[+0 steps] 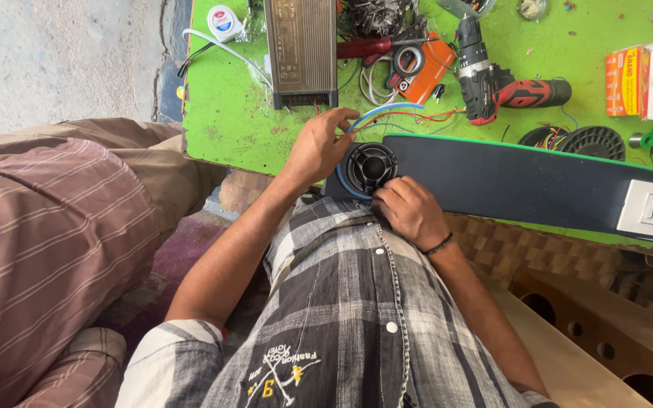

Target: The person places a speaker into a circular cutout on a long black panel, applies glue around the speaker rim, and presses it into place. The person then handles wires and a blue plastic ring, adjusting them around the speaker while working at a green workbench.

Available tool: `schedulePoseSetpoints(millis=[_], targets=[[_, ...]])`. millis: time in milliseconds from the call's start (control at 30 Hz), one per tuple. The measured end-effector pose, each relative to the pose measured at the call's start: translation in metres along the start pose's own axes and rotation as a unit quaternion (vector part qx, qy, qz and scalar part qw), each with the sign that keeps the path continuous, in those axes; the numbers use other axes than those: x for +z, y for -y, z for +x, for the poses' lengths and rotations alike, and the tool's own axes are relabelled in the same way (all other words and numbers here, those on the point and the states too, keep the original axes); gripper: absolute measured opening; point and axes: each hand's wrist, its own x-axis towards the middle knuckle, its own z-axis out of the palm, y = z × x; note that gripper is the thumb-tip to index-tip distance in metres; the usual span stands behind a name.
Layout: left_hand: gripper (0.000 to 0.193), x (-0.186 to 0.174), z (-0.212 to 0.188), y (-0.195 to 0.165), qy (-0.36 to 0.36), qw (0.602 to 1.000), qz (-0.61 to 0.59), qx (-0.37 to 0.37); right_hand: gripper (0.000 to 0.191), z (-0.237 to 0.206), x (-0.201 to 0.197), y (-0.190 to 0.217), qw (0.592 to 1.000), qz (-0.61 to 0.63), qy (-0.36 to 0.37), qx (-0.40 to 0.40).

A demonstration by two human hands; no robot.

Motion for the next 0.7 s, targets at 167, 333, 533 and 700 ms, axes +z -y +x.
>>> schedulePoseSetpoints(millis=[167,333,533,700], targets=[[0.035,-0.008,-0.007,-0.017,0.020,0.993,-0.062,-0.098,0.020,-0.006,0.004,-0.001,0.999,-0.023,-0.024,-0.012],[0.036,-0.010,-0.007,-0.020,0.000,0.990,-0.083,-0.111,0.018,-0.007,0.008,-0.001,0.999,-0.023,-0.028,0.004],[0.034,-0.004,-0.008,-0.006,-0.005,0.997,-0.050,-0.052,0.014,-0.005,0.006,0.000,0.998,0.025,-0.029,0.042],[0.036,-0.001,-0.003,0.001,0.000,0.999,-0.004,-0.040,0.014,-0.002,0.001,-0.001,0.996,0.054,-0.011,0.073]])
